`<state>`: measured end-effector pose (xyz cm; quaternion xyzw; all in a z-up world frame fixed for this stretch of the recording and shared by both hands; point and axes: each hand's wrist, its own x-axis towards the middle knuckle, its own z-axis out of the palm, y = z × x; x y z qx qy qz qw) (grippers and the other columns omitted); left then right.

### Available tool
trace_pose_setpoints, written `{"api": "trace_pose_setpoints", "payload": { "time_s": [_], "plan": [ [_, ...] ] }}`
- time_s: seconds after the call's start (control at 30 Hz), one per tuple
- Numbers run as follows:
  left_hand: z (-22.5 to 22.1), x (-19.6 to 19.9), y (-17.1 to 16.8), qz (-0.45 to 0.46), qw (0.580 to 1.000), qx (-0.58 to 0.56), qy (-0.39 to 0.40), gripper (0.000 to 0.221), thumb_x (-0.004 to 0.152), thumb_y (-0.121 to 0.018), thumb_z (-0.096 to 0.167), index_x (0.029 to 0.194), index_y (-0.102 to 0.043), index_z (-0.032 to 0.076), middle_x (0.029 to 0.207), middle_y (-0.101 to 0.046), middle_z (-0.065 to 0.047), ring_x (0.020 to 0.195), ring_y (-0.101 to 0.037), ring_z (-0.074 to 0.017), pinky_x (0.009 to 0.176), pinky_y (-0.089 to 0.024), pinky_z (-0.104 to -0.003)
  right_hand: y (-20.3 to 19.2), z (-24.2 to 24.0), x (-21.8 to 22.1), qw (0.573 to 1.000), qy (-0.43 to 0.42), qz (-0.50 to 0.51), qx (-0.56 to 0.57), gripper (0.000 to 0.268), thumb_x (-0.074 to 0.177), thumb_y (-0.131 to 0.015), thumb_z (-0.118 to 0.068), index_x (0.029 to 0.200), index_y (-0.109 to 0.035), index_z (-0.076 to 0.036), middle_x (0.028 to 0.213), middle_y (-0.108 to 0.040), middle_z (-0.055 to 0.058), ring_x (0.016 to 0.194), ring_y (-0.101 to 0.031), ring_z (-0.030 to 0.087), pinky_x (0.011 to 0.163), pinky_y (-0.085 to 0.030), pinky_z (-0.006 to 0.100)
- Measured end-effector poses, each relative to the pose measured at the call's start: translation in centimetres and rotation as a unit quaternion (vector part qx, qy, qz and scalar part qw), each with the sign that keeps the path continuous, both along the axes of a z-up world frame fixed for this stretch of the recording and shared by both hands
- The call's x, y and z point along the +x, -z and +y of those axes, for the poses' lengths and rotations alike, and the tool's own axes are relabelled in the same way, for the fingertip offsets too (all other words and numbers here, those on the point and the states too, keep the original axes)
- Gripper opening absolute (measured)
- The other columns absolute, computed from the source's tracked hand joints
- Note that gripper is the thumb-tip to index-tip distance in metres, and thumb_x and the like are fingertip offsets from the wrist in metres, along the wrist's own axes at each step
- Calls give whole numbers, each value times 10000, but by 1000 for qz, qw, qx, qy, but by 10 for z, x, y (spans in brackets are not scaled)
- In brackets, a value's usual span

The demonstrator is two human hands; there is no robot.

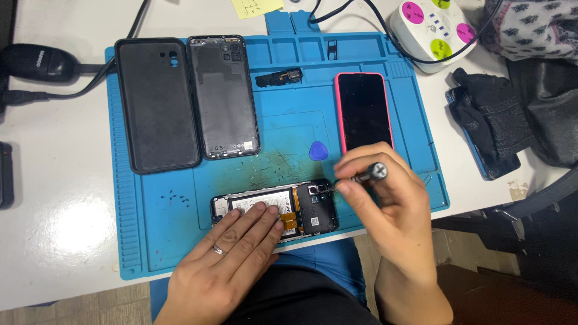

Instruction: The person uses a screwdriver to remove screws from a disassembled smartphone placed on a blue mat. They then use a plastic pry tool to lift and remove a metal bracket from the phone's interior. The person continues to unscrew components and reposition the phone while other disassembled devices remain on the table.

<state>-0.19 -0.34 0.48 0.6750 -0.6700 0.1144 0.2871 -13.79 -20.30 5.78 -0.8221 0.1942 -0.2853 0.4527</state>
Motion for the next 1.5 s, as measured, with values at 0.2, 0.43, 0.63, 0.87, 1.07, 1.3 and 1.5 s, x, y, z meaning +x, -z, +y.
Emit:
{"api": "trace_pose_setpoints", "payload": {
  "time_s": [0.2, 0.43, 0.63, 0.87, 1.07, 1.3, 1.5],
  "plan": [
    [0, 0, 1, 12, 1000, -9, -5, 335, 1031, -657, 227, 1315, -664, 49, 1396, -655, -102, 1308, -629, -234, 1133, -471, -418, -2, 0, -14, 1000, -22, -11, -7, 145, 987, -542, -120, 975, -637, -11, 1009, -683, 147, 985, -683, 242, 885, -554, 312],
    [-13, 14, -3, 129, 987, 92, -9, 529, 886, -755, 327, 1315, -612, 53, 1445, -583, -160, 1279, -579, -368, 1133, -411, -517, 52, -22, -13, 979, 105, -176, 11, 147, 995, -593, -145, 951, -566, -8, 939, -620, 194, 890, -648, 252, 712, -511, 267],
    [-37, 25, -26, 120, 965, 231, -23, 776, 669, -914, 204, 1355, -574, 75, 1191, -606, -139, 1087, -554, -367, 905, -440, -496, 67, -26, -16, 957, 149, -247, 24, 197, 1007, -637, -195, 991, -549, -19, 945, -595, 177, 875, -652, 240, 584, -456, 222],
    [-102, 48, -53, 167, 828, 531, -60, 582, 692, -938, 374, 1136, -609, 194, 1032, -750, -60, 1006, -667, -294, 752, -476, -445, 65, -29, -18, 948, 139, -270, 97, 112, 945, -627, -135, 950, -562, -43, 931, -583, 160, 838, -629, 208, 573, -432, 200],
    [-113, 71, -58, 235, 829, 506, -41, 381, 710, -931, 309, 970, -670, 213, 964, -744, 16, 843, -665, -210, 631, -449, -407, 63, -32, -24, 935, 145, -273, 176, 101, 927, -640, -167, 941, -575, -91, 935, -602, 106, 867, -642, 191, 585, -437, 210],
    [-100, 93, -78, 108, 912, 384, -92, 365, 676, -908, 181, 914, -634, 213, 877, -734, -28, 833, -664, -304, 656, -434, -493, 63, -32, -26, 934, 135, -274, 187, 97, 925, -632, -157, 945, -568, -87, 936, -596, 125, 844, -627, 200, 590, -433, 217],
    [-82, 81, -54, -17, 971, 226, -74, 320, 769, -779, 95, 1001, -562, 136, 707, -698, -90, 681, -679, -425, 538, -500, -565, 62, -32, -26, 941, 135, -252, 181, 130, 943, -648, -182, 954, -576, -73, 943, -602, 133, 855, -631, 204, 596, -455, 209]
  ]
}}
